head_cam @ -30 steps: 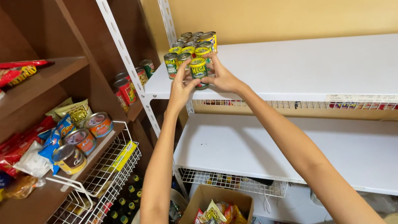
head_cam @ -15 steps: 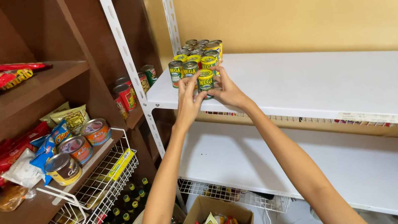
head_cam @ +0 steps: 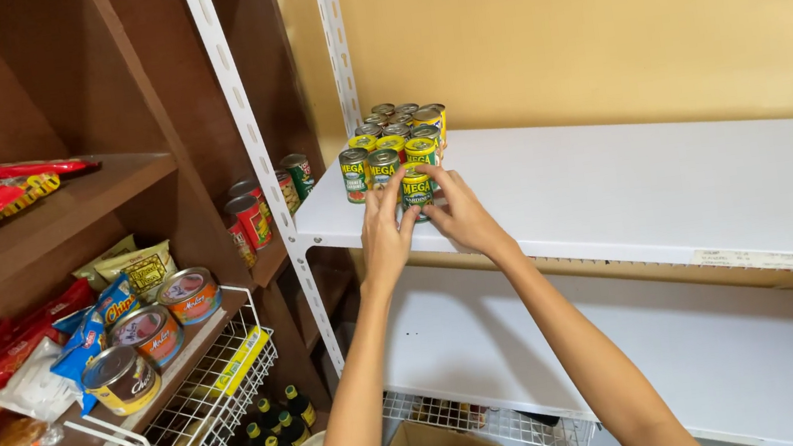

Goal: Stocking canned goods from a cardboard box onto a retail shelf.

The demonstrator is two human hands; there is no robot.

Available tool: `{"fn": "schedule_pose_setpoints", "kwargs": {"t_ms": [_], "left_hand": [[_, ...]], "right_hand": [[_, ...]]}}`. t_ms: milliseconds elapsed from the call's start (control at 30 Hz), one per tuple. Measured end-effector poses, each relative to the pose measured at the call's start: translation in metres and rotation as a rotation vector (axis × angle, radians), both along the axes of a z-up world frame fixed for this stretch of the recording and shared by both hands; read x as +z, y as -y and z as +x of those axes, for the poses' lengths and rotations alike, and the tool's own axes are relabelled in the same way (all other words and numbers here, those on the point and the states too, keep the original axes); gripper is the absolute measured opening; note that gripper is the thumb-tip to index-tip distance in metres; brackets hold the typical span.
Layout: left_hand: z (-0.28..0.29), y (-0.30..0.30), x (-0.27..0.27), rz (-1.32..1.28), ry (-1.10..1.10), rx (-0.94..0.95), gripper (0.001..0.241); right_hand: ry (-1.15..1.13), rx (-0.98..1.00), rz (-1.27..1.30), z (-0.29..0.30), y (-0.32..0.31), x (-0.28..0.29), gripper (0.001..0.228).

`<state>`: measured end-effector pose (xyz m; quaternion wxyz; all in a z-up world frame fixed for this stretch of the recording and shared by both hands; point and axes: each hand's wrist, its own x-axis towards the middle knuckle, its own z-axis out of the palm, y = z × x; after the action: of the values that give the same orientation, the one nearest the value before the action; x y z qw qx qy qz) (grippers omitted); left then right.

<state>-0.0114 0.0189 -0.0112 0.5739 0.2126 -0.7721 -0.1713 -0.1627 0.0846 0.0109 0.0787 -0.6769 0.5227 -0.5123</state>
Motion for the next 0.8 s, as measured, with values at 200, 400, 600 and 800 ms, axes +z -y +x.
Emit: {"fn": "schedule_pose_setpoints", "kwargs": {"t_ms": [200,400,600,800], "left_hand": [[-0.008,0.003,-0.005,0.025,0.06,0.091,0.071],[-0.014,0.003,-0.008,-0.049,0.094,0.191,0.07],[-0.015,-0.005,0.001,0.088,0.109,0.188,0.065],[-0.017,0.001,-0.011,-0.039,0.145,0.263,0.027]], "right_hand": [[-0.056,-0.1,-0.019,-0.003,0.003,-0.007,0.068],[-0.059,-0.122,0.013,-0.006,0.006,-0.011,0.077],[-0.016,-0.104,0.026,-0.002,0.002,-0.005,0.073],[0.016,-0.057,0.016,-0.007,0.008,-0.014,0.067]]}}
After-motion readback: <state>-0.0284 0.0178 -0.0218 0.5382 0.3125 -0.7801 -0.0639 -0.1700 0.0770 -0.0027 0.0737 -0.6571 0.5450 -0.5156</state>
